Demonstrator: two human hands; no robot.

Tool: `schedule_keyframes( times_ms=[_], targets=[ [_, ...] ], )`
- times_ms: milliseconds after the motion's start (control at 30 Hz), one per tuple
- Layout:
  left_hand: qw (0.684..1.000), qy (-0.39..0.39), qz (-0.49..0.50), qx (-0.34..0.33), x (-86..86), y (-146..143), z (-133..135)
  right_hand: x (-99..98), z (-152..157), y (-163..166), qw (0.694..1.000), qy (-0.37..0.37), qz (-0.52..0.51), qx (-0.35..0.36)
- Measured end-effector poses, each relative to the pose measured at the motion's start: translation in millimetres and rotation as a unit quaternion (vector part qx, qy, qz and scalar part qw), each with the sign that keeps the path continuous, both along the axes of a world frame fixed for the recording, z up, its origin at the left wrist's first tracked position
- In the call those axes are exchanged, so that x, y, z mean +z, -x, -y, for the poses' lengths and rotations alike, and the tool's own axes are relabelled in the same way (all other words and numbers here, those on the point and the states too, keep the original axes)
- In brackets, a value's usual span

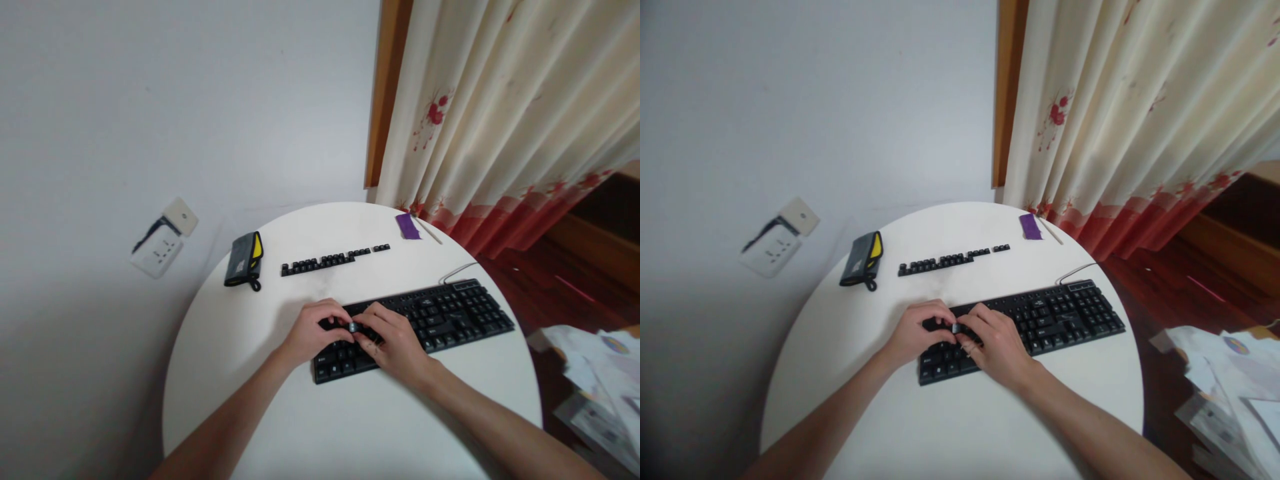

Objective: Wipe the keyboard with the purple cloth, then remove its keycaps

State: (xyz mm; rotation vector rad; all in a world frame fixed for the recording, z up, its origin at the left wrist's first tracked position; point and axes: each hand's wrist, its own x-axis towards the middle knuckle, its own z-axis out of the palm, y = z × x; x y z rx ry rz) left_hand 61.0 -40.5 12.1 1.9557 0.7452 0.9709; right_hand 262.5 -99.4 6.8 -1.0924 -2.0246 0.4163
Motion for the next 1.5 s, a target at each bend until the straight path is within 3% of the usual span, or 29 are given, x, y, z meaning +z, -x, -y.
schedule_keyframes(
  times_ms=[167, 300, 400, 567, 933, 1500],
  targets=[
    [1.0, -0.006, 0.012, 0.004, 1.4, 1, -1, 9.7, -11, -7, 0.999, 0.025, 0.005, -0.022],
    [0.998, 0.009, 0.037, 0.047, 1.8, 4, -2, 17.0, -57, -27, 0.985, 0.06, 0.083, -0.141],
    [0.997, 0.029, 0.049, 0.059, -1.9, 6, -2, 12.1, -100, -39, 0.951, 0.127, 0.191, -0.207],
    [0.997, 0.044, 0.037, 0.05, -8.0, 8, -3, -3.3, -139, -38, 0.925, 0.183, 0.241, -0.229],
    [0.997, 0.05, 0.035, 0.053, -8.0, 9, -5, -14.0, -156, -28, 0.911, 0.204, 0.242, -0.263],
    [0.998, 0.047, 0.012, 0.045, -9.1, 10, -4, -12.2, -166, -14, 0.912, 0.201, 0.237, -0.267]
  ],
)
